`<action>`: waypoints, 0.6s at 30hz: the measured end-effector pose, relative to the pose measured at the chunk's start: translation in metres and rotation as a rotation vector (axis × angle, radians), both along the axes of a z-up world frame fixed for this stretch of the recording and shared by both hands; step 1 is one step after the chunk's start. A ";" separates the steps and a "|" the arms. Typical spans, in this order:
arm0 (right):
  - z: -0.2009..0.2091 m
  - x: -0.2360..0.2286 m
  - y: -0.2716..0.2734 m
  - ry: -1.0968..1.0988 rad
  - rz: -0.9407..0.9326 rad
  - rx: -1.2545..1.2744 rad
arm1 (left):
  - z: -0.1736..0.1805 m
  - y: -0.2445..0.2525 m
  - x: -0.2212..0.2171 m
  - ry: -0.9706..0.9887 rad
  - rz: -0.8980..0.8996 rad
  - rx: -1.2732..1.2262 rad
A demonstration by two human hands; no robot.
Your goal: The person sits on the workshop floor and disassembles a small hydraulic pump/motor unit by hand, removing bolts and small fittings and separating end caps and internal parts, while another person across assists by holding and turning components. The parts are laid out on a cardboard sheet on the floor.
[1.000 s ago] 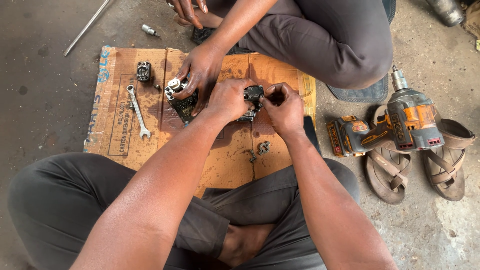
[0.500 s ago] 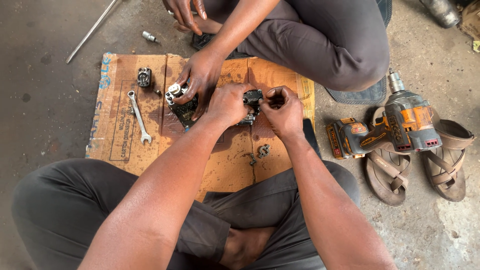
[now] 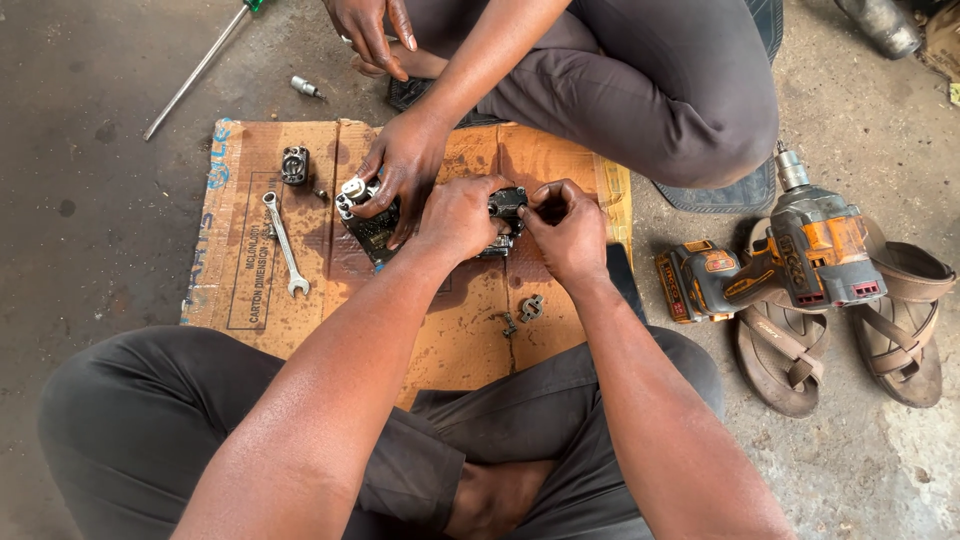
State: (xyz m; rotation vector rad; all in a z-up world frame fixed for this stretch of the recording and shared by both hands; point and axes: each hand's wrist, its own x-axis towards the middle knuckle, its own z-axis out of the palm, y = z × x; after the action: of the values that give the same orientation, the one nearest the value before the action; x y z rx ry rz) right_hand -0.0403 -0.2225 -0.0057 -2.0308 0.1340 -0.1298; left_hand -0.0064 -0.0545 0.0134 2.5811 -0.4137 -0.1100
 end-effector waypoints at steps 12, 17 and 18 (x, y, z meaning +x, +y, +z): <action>-0.012 0.001 -0.003 -0.049 0.041 0.032 | 0.004 0.000 -0.002 0.003 0.001 -0.013; -0.003 -0.001 -0.001 -0.059 0.044 0.034 | -0.017 0.003 0.002 -0.055 -0.017 -0.009; -0.002 0.000 0.000 -0.035 0.034 0.019 | -0.023 0.004 0.004 -0.100 -0.033 -0.003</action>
State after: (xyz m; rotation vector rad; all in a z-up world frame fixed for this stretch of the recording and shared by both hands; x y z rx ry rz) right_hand -0.0407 -0.2230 -0.0072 -2.0097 0.0781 -0.1420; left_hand -0.0025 -0.0506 -0.0092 2.5844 -0.4927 0.0081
